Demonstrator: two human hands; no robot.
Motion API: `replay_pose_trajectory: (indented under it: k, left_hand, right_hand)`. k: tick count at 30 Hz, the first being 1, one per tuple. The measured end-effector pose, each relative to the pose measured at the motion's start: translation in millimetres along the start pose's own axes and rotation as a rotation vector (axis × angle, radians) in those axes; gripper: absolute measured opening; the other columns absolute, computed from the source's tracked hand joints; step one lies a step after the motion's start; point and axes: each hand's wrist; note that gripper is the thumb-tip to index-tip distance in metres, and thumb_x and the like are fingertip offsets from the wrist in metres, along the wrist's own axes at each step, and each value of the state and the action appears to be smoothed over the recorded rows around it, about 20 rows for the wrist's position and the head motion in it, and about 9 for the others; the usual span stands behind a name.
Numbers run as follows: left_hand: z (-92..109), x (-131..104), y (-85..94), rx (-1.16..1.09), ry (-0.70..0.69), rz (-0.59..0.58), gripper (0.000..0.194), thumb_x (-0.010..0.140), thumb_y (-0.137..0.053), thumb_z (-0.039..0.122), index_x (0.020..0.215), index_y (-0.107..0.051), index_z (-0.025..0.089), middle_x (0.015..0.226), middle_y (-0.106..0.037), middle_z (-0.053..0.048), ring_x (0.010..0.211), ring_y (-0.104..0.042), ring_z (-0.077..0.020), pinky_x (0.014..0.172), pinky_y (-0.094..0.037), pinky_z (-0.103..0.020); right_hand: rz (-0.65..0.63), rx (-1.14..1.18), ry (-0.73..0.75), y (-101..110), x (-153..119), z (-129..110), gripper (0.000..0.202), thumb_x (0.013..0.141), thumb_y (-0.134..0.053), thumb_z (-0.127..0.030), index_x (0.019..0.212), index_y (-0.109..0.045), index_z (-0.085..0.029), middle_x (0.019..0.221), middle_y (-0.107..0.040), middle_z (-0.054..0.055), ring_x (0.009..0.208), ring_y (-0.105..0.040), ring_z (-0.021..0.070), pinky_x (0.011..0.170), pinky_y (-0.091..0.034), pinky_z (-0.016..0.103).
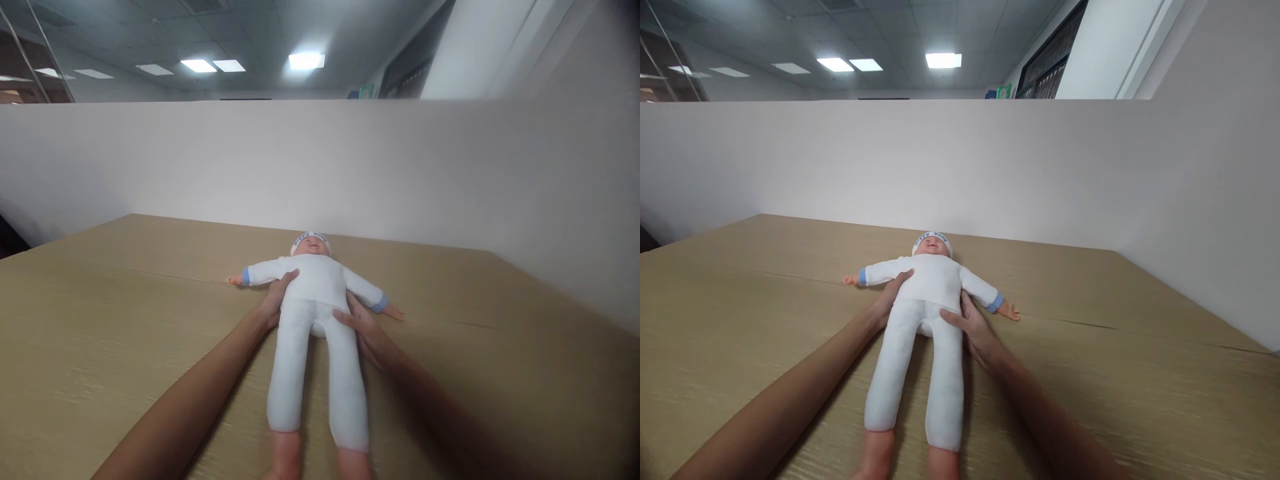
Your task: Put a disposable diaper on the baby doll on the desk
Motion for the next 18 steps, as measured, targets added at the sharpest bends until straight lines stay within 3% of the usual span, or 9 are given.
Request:
replay_pose_trajectory:
  k: [5, 10, 14, 18]
  left_hand:
    - [4, -10, -8.3, -0.044, -0.005, 0.028, 0.076, 0.094, -0.084, 0.054, 0.151, -0.061, 0.009, 0.14, -0.076, -0.025, 0.138, -0.069, -0.0402, 0.12, -0.056, -0.052]
    - [8, -23, -11.0, -0.035, -0.038, -0.008, 0.067, 0.093, -0.086, 0.049, 0.146, -0.068, 0.012, 0.143, -0.075, -0.023, 0.145, -0.064, -0.0431, 0.124, -0.053, -0.054]
    - [8, -28, -10.5, 0.014, -0.047, 0.003, 0.06, 0.087, -0.093, 0.044, 0.137, -0.073, 0.017, 0.141, -0.077, -0.019, 0.143, -0.065, -0.0445, 0.123, -0.055, -0.056]
    - [8, -29, -8.7, 0.052, -0.02, -0.016, 0.058, 0.089, -0.091, 0.046, 0.136, -0.073, 0.015, 0.14, -0.077, -0.02, 0.138, -0.069, -0.0422, 0.121, -0.056, -0.056]
  right_hand:
    - [0.051, -0.03, -0.012, 0, 0, 2, 0.109, 0.075, -0.098, -0.041, 0.168, -0.043, -0.035, 0.159, -0.066, 0.006, 0.145, -0.064, 0.0393, 0.118, -0.059, 0.053]
    - [0.082, -0.067, 0.011, -3, 0, 4, 0.105, 0.076, -0.097, -0.042, 0.167, -0.046, -0.035, 0.161, -0.065, 0.005, 0.148, -0.061, 0.0395, 0.118, -0.059, 0.052]
    - [0.088, -0.085, 0.011, -2, 0, 6, 0.105, 0.076, -0.097, -0.043, 0.167, -0.045, -0.036, 0.162, -0.064, 0.005, 0.149, -0.06, 0.0379, 0.122, -0.055, 0.055]
    - [0.083, -0.086, 0.021, -2, 1, 7, 0.106, 0.078, -0.097, -0.043, 0.168, -0.042, -0.036, 0.164, -0.061, 0.004, 0.15, -0.059, 0.0366, 0.124, -0.054, 0.052]
Point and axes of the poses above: each hand's wrist, its own x-axis towards the middle knuckle, its own y-axis out of the back of the hand, z = x × y
